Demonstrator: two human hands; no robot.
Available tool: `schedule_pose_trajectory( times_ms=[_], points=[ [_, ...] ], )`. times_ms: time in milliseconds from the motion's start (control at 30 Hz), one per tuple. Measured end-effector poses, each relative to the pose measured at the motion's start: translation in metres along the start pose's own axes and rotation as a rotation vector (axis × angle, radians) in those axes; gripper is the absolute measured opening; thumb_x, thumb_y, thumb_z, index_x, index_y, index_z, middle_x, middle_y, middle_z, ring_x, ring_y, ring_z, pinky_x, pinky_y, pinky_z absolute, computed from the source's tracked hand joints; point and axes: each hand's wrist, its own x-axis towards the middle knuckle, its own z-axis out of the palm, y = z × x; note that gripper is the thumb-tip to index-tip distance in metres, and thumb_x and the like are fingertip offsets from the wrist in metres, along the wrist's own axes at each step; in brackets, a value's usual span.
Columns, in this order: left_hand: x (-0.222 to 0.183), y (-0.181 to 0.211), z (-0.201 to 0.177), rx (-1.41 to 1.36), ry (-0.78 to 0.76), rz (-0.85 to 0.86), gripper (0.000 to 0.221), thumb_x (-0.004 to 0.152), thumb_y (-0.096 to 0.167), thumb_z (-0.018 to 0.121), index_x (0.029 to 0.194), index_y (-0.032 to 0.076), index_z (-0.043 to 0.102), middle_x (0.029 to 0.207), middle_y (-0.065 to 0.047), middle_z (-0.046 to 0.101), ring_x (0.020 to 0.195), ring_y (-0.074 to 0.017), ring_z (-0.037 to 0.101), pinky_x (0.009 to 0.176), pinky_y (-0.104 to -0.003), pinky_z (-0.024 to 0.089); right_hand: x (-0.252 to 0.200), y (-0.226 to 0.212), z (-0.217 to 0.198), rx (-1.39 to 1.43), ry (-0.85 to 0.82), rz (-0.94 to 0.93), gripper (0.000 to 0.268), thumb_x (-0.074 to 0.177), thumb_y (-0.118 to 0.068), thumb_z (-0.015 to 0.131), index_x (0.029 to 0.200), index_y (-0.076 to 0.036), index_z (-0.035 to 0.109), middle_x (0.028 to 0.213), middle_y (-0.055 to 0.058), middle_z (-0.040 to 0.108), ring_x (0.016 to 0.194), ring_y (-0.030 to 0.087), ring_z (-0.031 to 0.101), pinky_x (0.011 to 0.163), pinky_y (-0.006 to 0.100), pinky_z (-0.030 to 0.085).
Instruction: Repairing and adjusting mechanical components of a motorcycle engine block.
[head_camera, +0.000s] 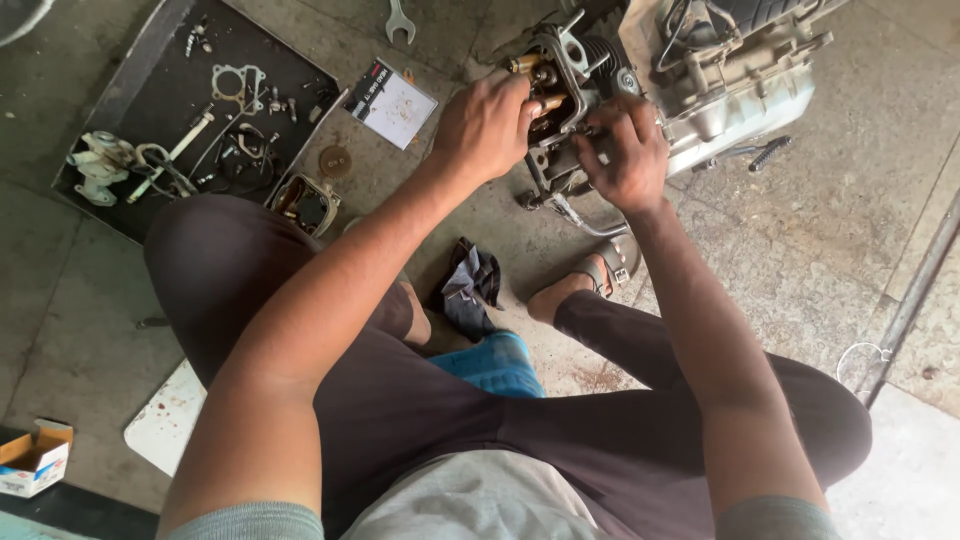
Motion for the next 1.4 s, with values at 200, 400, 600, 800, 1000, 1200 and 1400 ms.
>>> schedule_pose_trajectory(
  times_ms=[200, 400, 600, 800, 1000, 1200, 1400],
  points=[
    [-0.001, -0.009, 0.013, -0.004, -0.060, -0.002, 0.017, 0.099, 0.014, 0.071, 0.106, -0.001, 0.066, 0.092, -0.011, 0.067, 0.067, -0.0193, 0.065, 0.057, -0.034, 0.056, -0.020, 0.028, 0.023, -0.042, 0.010, -0.039, 0.024, 0.095, -0.009, 0.082, 0.109, -0.011, 0.063, 0.125, 0.009, 0.057, 0.113, 0.023, 0.065, 0.086, 0.035, 0.063],
    [-0.007, -0.012, 0.012, 0.095, 0.089, 0.200, 0.021, 0.094, 0.015, 0.074, 0.106, -0.001, 0.066, 0.095, -0.010, 0.066, 0.076, -0.0194, 0.065, 0.064, -0.034, 0.057, -0.018, 0.026, 0.023, -0.041, -0.005, -0.047, 0.024, 0.094, -0.009, 0.084, 0.106, -0.010, 0.063, 0.126, 0.009, 0.055, 0.113, 0.023, 0.064, 0.084, 0.035, 0.063],
    [-0.008, -0.019, 0.019, 0.187, 0.049, 0.241, 0.016, 0.096, 0.013, 0.074, 0.107, 0.003, 0.067, 0.101, -0.009, 0.066, 0.086, -0.0213, 0.065, 0.067, -0.034, 0.058, -0.008, 0.005, 0.010, 0.002, -0.003, 0.013, 0.025, 0.093, -0.009, 0.083, 0.111, -0.011, 0.065, 0.127, 0.010, 0.054, 0.114, 0.026, 0.066, 0.086, 0.038, 0.062],
    [-0.045, 0.010, -0.072, 0.209, 0.044, 0.193, 0.038, 0.093, 0.032, 0.075, 0.119, 0.005, 0.069, 0.117, -0.016, 0.069, 0.104, -0.0315, 0.068, 0.086, -0.044, 0.055, 0.002, 0.000, -0.053, -0.042, -0.116, -0.015, 0.029, 0.089, -0.014, 0.083, 0.113, -0.008, 0.068, 0.128, 0.014, 0.056, 0.109, 0.032, 0.067, 0.083, 0.040, 0.060],
    [-0.182, 0.020, -0.262, 0.097, 0.290, 0.048, 0.029, 0.105, 0.020, 0.076, 0.126, 0.002, 0.069, 0.127, -0.015, 0.066, 0.116, -0.0288, 0.065, 0.105, -0.039, 0.050, -0.071, -0.022, -0.225, -0.289, -0.116, 0.183, 0.011, 0.105, -0.010, 0.080, 0.113, -0.006, 0.073, 0.124, 0.009, 0.069, 0.116, 0.025, 0.069, 0.098, 0.038, 0.058],
    [-0.454, -0.069, -0.120, -0.874, 0.579, -0.660, 0.053, 0.111, 0.024, 0.047, 0.158, 0.001, 0.037, 0.155, -0.015, 0.047, 0.124, -0.0212, 0.049, 0.103, -0.034, 0.041, -0.307, -0.091, -0.276, -0.173, 0.491, 0.701, 0.006, 0.108, 0.004, 0.057, 0.103, 0.005, 0.060, 0.096, 0.008, 0.062, 0.083, 0.016, 0.058, 0.075, 0.028, 0.046],
    [-0.523, -0.001, -0.103, -1.206, 0.364, -0.878, 0.061, 0.112, 0.047, 0.032, 0.142, -0.002, 0.050, 0.135, -0.017, 0.060, 0.122, -0.0295, 0.056, 0.106, -0.040, 0.044, -0.366, -0.192, -0.233, -0.196, 0.635, 0.891, 0.013, 0.105, -0.004, 0.061, 0.114, 0.005, 0.066, 0.101, 0.010, 0.067, 0.087, 0.016, 0.060, 0.078, 0.029, 0.049]
  ],
)
